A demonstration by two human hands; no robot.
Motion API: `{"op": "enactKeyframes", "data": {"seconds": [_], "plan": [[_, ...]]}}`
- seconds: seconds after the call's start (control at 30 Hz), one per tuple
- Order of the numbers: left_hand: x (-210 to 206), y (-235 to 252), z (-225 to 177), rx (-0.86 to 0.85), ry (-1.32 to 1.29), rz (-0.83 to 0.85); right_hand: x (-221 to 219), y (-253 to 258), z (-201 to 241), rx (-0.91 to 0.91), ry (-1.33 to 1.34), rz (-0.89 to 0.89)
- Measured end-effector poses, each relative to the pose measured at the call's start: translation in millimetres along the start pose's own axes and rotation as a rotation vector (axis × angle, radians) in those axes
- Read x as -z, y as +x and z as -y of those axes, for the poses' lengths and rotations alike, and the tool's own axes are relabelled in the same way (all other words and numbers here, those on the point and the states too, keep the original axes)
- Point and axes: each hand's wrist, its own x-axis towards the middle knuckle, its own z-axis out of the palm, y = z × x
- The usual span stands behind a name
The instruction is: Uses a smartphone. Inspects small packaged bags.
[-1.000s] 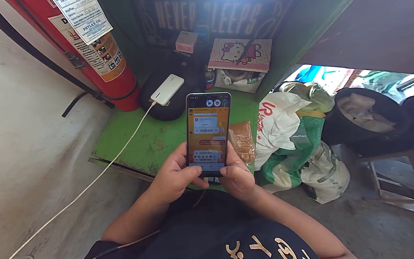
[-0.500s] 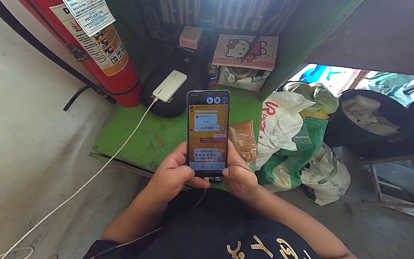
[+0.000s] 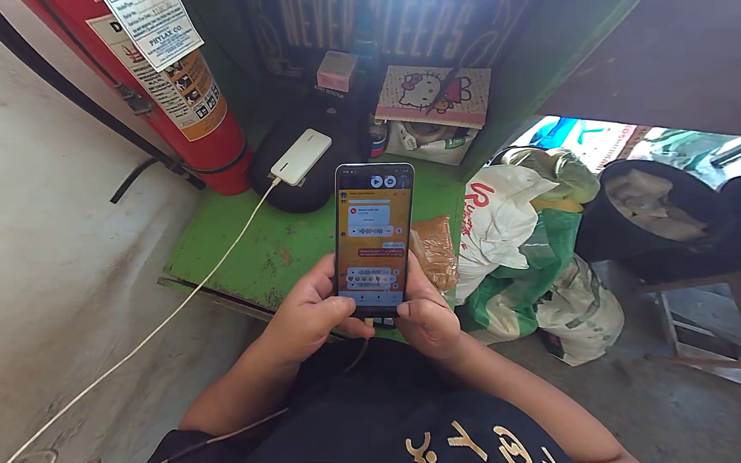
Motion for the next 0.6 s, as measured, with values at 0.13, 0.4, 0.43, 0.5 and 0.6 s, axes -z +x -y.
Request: {"op": "enactKeyframes", "data": {"seconds": [0.13,0.4,0.43,0.5,0.6], "plan": [[1.7,0.1,-0.7,0.001,-0.002,0.002,-0.6,1.3,-0.2,0.0,-0.003,0.001],[3.2,-0.1,-2.8,0.007,0.025,-0.019,-1.6,4.5,-0.5,0.001,-0.038,0.011],[3.2,-0.2,-2.8,0.007,0.03,-0.029,-1.6,4.8,-0.6,0.002,-0.052,0.016],[3.1,-0.1,-2.4,0.002,0.047,-0.055,-2.2,5.3,-1.6,0.008,-0.083,0.016],[4.1,0.2,-0.7,-0.012,0.062,-0.08,-1.5,5.1,-2.9,0.017,-0.128,0.03]]}}
